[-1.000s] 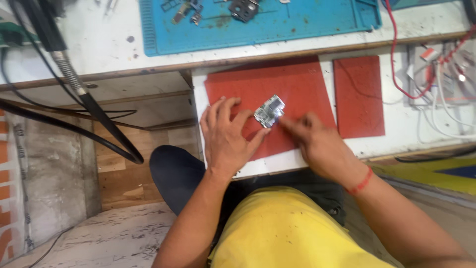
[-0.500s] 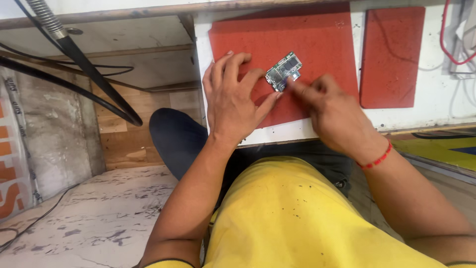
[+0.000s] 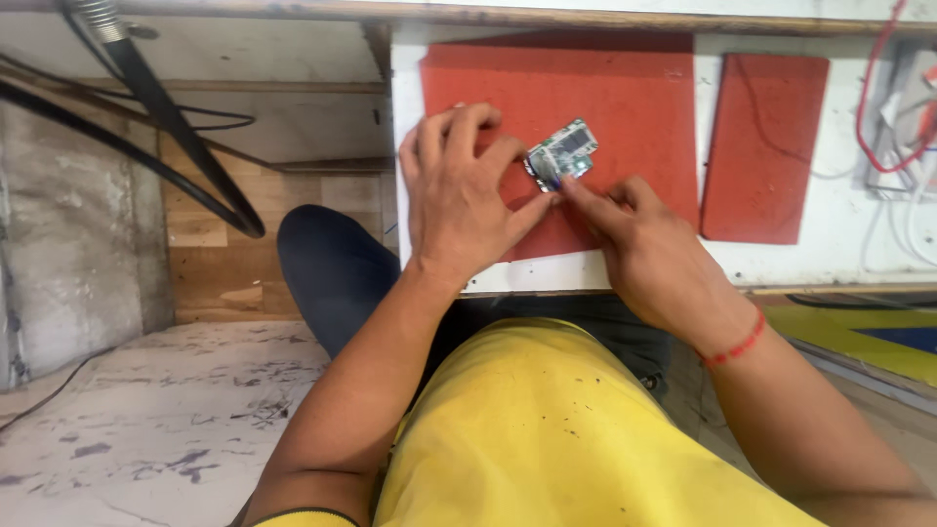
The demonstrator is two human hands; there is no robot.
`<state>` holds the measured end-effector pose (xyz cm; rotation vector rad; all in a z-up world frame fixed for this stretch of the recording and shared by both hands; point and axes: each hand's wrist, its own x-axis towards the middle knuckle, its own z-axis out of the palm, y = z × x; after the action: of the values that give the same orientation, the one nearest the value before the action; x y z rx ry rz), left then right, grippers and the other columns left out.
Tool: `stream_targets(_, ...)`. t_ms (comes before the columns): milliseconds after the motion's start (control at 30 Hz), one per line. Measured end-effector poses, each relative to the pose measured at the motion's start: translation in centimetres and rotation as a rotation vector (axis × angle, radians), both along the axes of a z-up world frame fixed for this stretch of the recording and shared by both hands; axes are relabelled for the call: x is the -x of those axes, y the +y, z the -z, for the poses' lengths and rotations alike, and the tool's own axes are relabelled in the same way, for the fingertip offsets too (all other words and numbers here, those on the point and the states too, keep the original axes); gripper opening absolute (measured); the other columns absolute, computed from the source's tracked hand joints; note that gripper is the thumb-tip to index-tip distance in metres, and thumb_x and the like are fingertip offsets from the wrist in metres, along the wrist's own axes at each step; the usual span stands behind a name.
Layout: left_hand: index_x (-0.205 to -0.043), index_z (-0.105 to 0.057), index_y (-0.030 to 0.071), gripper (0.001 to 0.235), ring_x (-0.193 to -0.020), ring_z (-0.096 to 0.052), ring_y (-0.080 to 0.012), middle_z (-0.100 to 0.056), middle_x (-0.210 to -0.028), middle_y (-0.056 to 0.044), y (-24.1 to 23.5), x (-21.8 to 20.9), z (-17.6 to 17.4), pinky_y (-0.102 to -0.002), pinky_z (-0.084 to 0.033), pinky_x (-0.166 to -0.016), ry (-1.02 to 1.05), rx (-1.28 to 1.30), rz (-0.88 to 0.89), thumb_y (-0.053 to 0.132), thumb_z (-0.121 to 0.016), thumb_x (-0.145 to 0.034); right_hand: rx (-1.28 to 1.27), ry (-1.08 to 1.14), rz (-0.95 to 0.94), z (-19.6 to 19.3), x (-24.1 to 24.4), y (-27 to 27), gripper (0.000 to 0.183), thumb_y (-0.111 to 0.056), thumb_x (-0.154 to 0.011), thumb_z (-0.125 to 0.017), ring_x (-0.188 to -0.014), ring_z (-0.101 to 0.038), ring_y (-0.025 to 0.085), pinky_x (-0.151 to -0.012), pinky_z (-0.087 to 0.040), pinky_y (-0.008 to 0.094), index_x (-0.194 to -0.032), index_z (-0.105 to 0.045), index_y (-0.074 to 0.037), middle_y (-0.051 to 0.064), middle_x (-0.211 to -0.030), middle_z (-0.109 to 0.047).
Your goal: The person uses a hot air gun to heat a small circuit board placed on a red mat. They then use a toothbrush to scrub the surface of the board, likely to clean off flux or debris. The person handles the board with their hands throughout the process.
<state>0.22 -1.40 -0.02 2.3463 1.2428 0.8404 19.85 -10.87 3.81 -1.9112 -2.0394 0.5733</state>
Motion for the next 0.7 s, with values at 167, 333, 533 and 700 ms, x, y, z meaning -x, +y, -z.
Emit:
stream_targets(167, -0.096, -0.076, 0.014, 0.047, -0.126, -0.045, -0.0284, -0.056, -0.123, -0.005, 0.6, -0.1, 0.7, -0.052, -0.028, -0.11, -0.07, 0.056, 0.013, 0.046, -0.095, -0.067, -0.031, -0.042, 0.102, 0.5, -0.8, 0.7, 0.054, 0.005, -0.094, -0.057, -0.085, -0.064, 0.04, -0.073, -0.052, 0.047, -0.145, -0.062, -0.011, 0.021, -0.102, -0.061)
stream_targets(333, -0.097, -0.076, 0.012, 0.045, -0.127, -0.044, -0.0303, -0.057, -0.125, -0.006, 0.1, 0.1, 0.9, -0.052, -0.028, -0.111, -0.066, 0.053, 0.001, 0.041, -0.095, -0.069, -0.095, -0.034, 0.026, 1.3, -0.3, 1.2, 0.056, 0.008, -0.094, -0.056, -0.088, -0.063, 0.04, -0.078, -0.053, 0.046, -0.148, -0.06, -0.009, 0.022, -0.106, -0.06)
stream_targets(533, -0.096, -0.076, 0.011, 0.044, -0.128, -0.045, -0.0313, -0.058, -0.125, -0.009, 0.2, 0.2, 0.6, -0.054, -0.026, -0.114, -0.131, 0.049, 0.025, 0.039, -0.094, -0.068, -0.012, -0.093, 0.163, -0.7, 0.6, 1.5, 0.058, 0.006, -0.093, -0.056, -0.083, -0.064, 0.037, -0.077, -0.054, 0.046, -0.146, -0.061, -0.015, 0.02, -0.102, -0.06)
stream_targets(700, -0.105, -0.077, 0.011, 0.039, -0.133, -0.045, -0.0302, -0.059, -0.128, -0.007, -0.3, 0.4, 1.0, -0.05, -0.028, -0.117, -0.126, 0.049, 0.02, 0.032, -0.091, -0.075, -0.087, -0.029, -0.031, 1.2, -0.4, 1.1, 0.062, 0.006, -0.085, -0.058, -0.09, -0.065, 0.039, -0.077, -0.054, 0.045, -0.143, -0.063, -0.015, 0.019, -0.109, -0.062)
